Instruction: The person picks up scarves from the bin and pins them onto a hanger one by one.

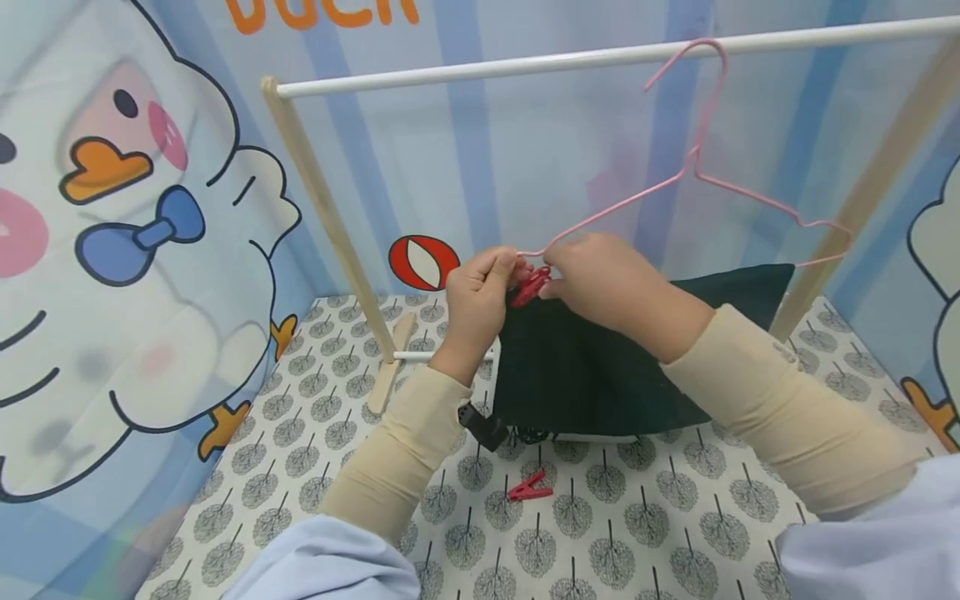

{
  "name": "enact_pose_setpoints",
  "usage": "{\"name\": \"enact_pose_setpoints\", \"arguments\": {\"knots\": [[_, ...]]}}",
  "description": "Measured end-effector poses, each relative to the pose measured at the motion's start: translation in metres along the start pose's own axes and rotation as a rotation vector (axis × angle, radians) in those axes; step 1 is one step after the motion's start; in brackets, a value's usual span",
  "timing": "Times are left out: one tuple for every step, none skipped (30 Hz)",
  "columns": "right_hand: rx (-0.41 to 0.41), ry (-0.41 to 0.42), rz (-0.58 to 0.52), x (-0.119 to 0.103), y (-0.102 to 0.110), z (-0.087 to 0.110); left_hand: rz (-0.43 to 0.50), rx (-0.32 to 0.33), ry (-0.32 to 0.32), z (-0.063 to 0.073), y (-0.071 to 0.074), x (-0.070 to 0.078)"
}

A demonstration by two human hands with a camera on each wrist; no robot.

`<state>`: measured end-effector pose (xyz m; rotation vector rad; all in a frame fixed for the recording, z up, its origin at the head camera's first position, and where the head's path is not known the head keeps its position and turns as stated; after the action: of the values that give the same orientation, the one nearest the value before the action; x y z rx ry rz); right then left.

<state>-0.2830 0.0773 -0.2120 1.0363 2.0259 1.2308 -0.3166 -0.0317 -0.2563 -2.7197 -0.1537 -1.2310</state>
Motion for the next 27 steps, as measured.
{"name": "enact_pose_setpoints", "arguments": {"knots": [[0.040,-0.006,-0.032,0.002,0.002,0.005,-0.005,0.003,-0.006,0.000,0.000,0.000],[0.077,-0.015,-0.064,0.004,0.004,0.011,-0.005,0.005,-0.013,0.000,0.000,0.000],[0.125,-0.012,-0.105,0.005,0.007,0.017,-0.001,0.007,-0.017,-0.001,0.000,0.000],[0.168,-0.008,-0.142,0.006,0.009,0.024,-0.004,0.010,-0.024,-0.002,0.000,0.001],[0.217,-0.001,-0.182,0.007,0.011,0.031,-0.006,0.012,-0.031,-0.002,0.001,0.002],[0.253,0.000,-0.223,0.007,0.011,0.039,-0.011,0.012,-0.038,-0.003,0.001,0.003],[0.281,0.004,-0.264,0.007,0.010,0.046,-0.011,0.012,-0.043,-0.004,0.002,0.003],[0.304,0.012,-0.305,0.007,0.007,0.053,-0.008,0.012,-0.047,-0.005,0.002,0.004],[0.322,0.026,-0.343,0.007,0.003,0.060,-0.010,0.012,-0.051,-0.006,0.003,0.005],[0.324,0.032,-0.380,0.006,-0.003,0.067,-0.010,0.015,-0.055,-0.007,0.004,0.006],[0.317,0.034,-0.416,0.007,-0.010,0.073,-0.009,0.018,-0.057,-0.008,0.005,0.007],[0.299,0.032,-0.449,0.007,-0.018,0.078,-0.010,0.023,-0.058,-0.008,0.007,0.008],[0.272,0.026,-0.482,0.007,-0.028,0.084,-0.008,0.029,-0.056,-0.009,0.008,0.008],[0.235,0.011,-0.513,0.007,-0.039,0.090,-0.015,0.034,-0.055,-0.009,0.010,0.009],[0.194,-0.009,-0.549,0.007,-0.051,0.096,-0.019,0.040,-0.051,-0.009,0.011,0.008],[0.149,-0.034,-0.581,0.007,-0.063,0.102,-0.025,0.045,-0.046,-0.009,0.012,0.008],[0.102,-0.066,-0.611,0.008,-0.074,0.108,-0.031,0.048,-0.044,-0.008,0.014,0.009],[0.058,-0.093,-0.636,0.009,-0.086,0.114,-0.031,0.051,-0.043,-0.008,0.015,0.009],[0.018,-0.121,-0.660,0.010,-0.096,0.120,-0.030,0.055,-0.042,-0.008,0.016,0.009],[-0.017,-0.153,-0.678,0.011,-0.107,0.125,-0.032,0.060,-0.042,-0.008,0.016,0.009],[-0.043,-0.175,-0.696,0.012,-0.115,0.129,-0.027,0.063,-0.041,-0.009,0.017,0.009],[-0.063,-0.187,-0.704,0.013,-0.123,0.132,-0.027,0.068,-0.045,-0.009,0.018,0.010],[-0.074,-0.194,-0.712,0.013,-0.130,0.135,-0.023,0.071,-0.050,-0.009,0.019,0.011],[-0.079,-0.195,-0.712,0.014,-0.136,0.136,-0.020,0.074,-0.053,-0.009,0.020,0.011],[-0.079,-0.189,-0.709,0.014,-0.141,0.137,-0.023,0.077,-0.053,-0.009,0.020,0.012],[-0.071,-0.173,-0.696,0.014,-0.145,0.137,-0.025,0.078,-0.056,-0.010,0.021,0.013],[-0.064,-0.149,-0.682,0.013,-0.149,0.138,-0.024,0.078,-0.057,-0.010,0.021,0.013]]}}
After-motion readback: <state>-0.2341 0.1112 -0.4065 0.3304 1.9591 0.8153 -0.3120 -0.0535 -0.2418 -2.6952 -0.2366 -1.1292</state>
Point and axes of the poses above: each hand's wrist, its own z-axis away from the middle knuckle, its own y-axis out of the back of the hand, x = y × z, the point moved 8 cm from there along -z, towards the middle knuckle, and after that the axes turned 11 degrees about x, right-handed, at the moved point
